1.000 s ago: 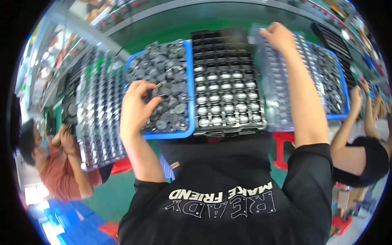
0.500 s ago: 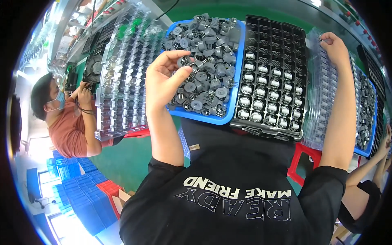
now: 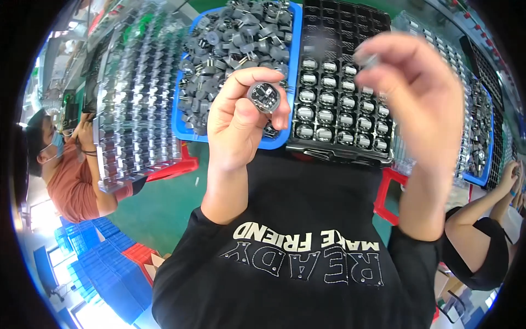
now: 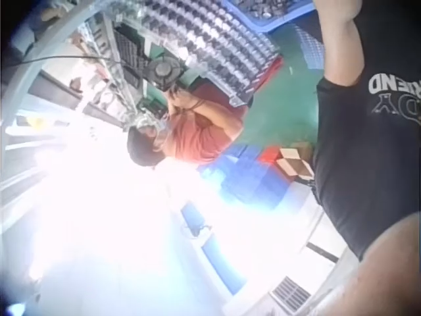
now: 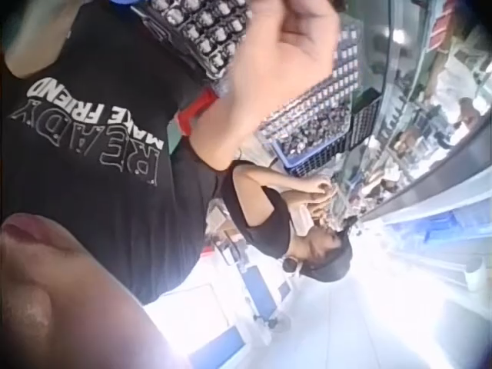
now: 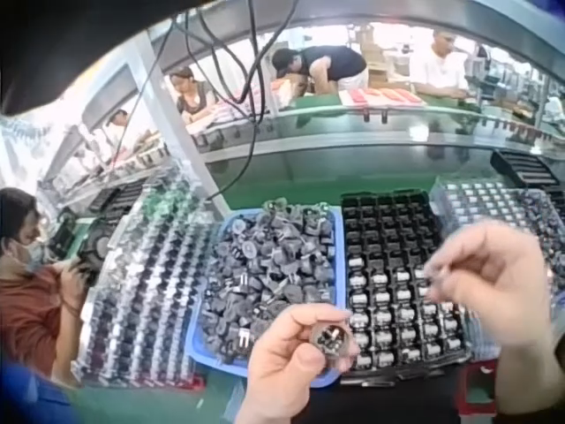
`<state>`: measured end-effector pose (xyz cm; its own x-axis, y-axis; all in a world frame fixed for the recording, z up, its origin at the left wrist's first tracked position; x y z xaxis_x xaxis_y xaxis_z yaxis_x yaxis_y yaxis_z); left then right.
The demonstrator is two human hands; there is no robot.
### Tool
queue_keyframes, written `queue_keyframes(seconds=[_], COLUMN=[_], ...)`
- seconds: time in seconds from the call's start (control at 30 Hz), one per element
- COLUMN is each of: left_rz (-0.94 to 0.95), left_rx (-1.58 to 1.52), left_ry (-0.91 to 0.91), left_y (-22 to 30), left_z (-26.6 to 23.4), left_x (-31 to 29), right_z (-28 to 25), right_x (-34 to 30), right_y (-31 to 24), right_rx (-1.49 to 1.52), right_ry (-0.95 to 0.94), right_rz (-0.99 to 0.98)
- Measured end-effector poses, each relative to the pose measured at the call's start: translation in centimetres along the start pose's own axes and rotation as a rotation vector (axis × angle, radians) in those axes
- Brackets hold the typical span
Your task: The person assembles small components by hand, taking them from a blue bin and placing them into a black tray insert within a plastic tray.
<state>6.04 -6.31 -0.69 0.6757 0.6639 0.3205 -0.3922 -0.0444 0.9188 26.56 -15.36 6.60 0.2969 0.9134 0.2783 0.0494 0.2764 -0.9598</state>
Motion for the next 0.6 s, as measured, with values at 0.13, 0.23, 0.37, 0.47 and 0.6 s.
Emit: queue_keyframes(seconds=[0.13,0.23,0.37,0.47,0.6], left_rz=[0.001,0.024,0.062,0.040,-0.043], left_rx=[-0.061,0.046,0.062,0.078,0.169], left_ry=[0.021,0.024,0.077,0.071,0.066], left_y=[-0.6,-0.4,0.0,0.0,-0.4], left_z=[1.4,1.5,1.9,1.8,1.6], left_x=[-0.3,-0.8,-1.0,-1.1,-1.0], right_z=[4.7,6.0,6.5,6.6,6.8], right_x=[-4.5,-4.4,-3.7,-3.8,-4.2], right_y=[0.7,1.2,0.8,1.2,2.0], right_rx=[-0.068,-0.200,-0.211,-0.216,-0.164], right_ry=[-0.004,-0.035,-0.017,-0.030,0.018], right_rz=[-0.218,-0.394,-0.532,-0.570,-0.511])
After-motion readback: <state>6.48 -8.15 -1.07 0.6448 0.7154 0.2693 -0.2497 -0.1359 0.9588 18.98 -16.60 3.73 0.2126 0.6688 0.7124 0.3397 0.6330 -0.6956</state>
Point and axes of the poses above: each hand's wrist, its own x-axis towards the middle knuckle, its own z-axis out of the palm, y = z × x, the point moved 5 cm from there along x, towards the middle knuckle, and after that the axes turned 15 degrees about x, right-handed, at the moved point
